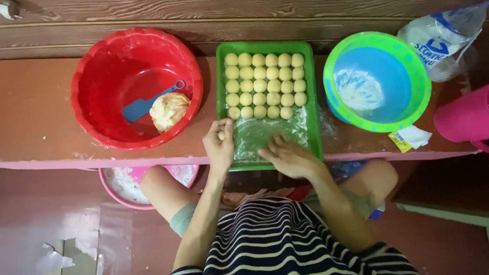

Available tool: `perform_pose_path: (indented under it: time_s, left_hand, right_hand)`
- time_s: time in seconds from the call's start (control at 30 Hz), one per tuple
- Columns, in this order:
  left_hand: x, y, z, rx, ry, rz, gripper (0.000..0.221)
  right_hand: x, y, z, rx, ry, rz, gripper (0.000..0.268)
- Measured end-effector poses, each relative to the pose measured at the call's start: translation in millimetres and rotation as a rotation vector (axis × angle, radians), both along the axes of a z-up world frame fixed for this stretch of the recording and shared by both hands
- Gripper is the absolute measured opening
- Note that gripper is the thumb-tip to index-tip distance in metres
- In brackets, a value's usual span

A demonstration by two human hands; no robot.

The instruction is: Flattening small pre-portioned dough balls by hand on a low table.

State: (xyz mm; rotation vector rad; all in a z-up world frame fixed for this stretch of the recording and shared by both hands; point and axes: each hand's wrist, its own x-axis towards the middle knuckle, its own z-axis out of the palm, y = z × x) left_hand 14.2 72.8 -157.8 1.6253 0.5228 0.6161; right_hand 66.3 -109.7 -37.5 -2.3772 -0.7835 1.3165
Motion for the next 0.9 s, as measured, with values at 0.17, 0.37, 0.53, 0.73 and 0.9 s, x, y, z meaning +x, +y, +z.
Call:
perform_pose_path:
  time_s: [0.17,0.37,0.53,0.73,0.9]
  left_hand:
    - [0.6,3.6,7.5,0.026,-0.020,-0.061,0.017]
    - [-4.3,5.5,3.9,0.031,-0.019,-0.062,0.013]
    - [-1.0,1.8,0.1,0.014,-0.026,-0.090,0.012]
    - [-1.2,4.7,0.1,0.042,-0.017,-0.086,0.013]
    - [-0.8,4.1,-7.1,0.030,0.013,-0.064,0.012]
  right_hand:
    - [-10.4,13.3,-19.3,0.084,0.089,0.081,0.069]
    - [-17.6,1.9,6.6,-0.012,-0.001,0.022,0.087]
    - [-17.4,-3.4,6.1,-0.086,-0.005,-0.056,0.093]
    - [-12.5,4.2,7.2,-0.136,-0.220,-0.210,0.098]
    - [-0.7,-17.0,-39.5,-0.273,-0.324,-0.119,0.093]
